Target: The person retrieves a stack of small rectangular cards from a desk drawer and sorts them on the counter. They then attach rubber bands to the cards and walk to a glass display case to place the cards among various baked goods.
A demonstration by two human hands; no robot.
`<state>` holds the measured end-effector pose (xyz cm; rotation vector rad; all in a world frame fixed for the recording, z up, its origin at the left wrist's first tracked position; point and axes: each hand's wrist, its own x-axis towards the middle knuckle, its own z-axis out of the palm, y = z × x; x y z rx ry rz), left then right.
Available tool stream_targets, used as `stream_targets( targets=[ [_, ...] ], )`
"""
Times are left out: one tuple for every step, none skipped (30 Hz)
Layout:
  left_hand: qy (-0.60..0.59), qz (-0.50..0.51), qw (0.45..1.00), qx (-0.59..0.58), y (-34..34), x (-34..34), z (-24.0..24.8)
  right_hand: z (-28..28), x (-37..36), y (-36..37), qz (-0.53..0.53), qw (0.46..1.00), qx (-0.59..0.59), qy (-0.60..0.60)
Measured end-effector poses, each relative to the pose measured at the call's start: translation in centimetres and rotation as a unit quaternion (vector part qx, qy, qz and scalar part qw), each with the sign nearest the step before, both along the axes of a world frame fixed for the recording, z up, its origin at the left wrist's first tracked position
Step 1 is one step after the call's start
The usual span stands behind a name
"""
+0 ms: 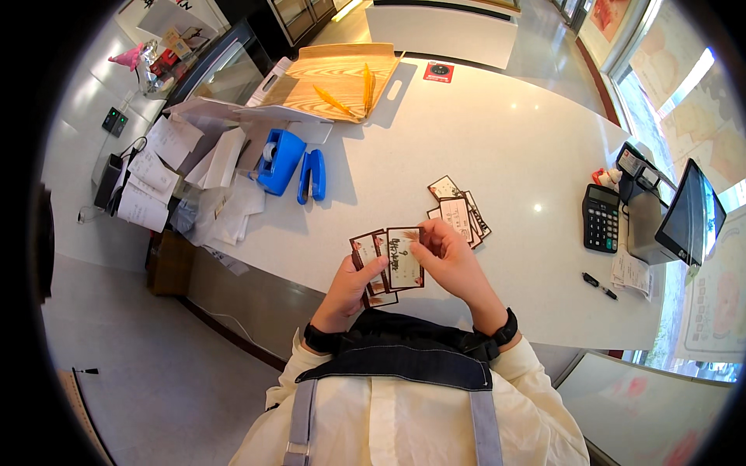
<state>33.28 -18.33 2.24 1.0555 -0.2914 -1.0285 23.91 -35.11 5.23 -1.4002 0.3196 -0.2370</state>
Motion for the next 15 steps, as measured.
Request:
stream_targets(
  targets=[
    [0.000,-0.002,1.000,0.001,0.0,0.1,-0.1,0.6,0.0,0.3,0.008,1.000,-0.004,0.011],
    [-0.001,-0.005,1.000,0.004,0.1,0.1,-0.1,1.0,0.0,0.4,0.016,1.000,-0.007,0.021],
    [0.000,-0.009,1.000,0.006,0.1,0.1,-0.1,0.9,-0.1,0.4,0.022,0.999,-0.012,0.025],
    [0.000,-0.013,1.000,0.009,0.1,0.1,0.0,0.7,-0.1,0.3,0.029,0.999,-0.017,0.030],
    [0.021,-0.006,1.000,0.009,0.1,0.1,0.1,0.5,-0.2,0.2,0.035,0.999,-0.022,0.034],
    [0.041,0.002,0.999,0.009,0.1,0.1,0.2,0.3,-0.2,0.1,0.014,0.999,-0.034,0.031],
    [0.061,0.009,0.998,0.009,0.1,0.1,0.3,0.1,-0.3,-0.2,-0.007,0.998,-0.047,0.028],
    [0.102,-0.011,0.993,-0.057,0.0,0.3,0.3,0.0,-0.4,-0.6,-0.027,0.998,-0.060,0.025],
    [0.143,-0.030,0.982,-0.123,0.0,0.5,0.4,0.0,-0.6,-1.2,-0.066,0.997,-0.029,0.012],
    [0.182,-0.048,0.964,-0.188,0.1,0.7,0.4,0.1,-0.8,-2.0,-0.105,0.995,0.002,0.000],
    [0.173,-0.044,0.969,-0.172,0.3,0.9,0.3,0.3,-1.0,-2.7,-0.143,0.989,0.033,-0.012],
    [0.152,-0.029,0.977,-0.147,0.2,0.8,0.5,0.6,-1.2,-3.2,-0.150,0.985,0.079,-0.042],
    [0.131,-0.013,0.984,-0.122,0.1,0.7,0.9,1.2,-1.4,-3.6,-0.156,0.977,0.125,-0.071],
    [0.109,0.002,0.989,-0.097,0.0,0.6,1.1,1.4,-1.5,-3.7,-0.162,0.967,0.170,-0.101],
    [0.106,-0.005,0.989,-0.103,-0.1,0.6,1.2,1.4,-1.5,-3.7,-0.164,0.966,0.167,-0.107]
  ],
)
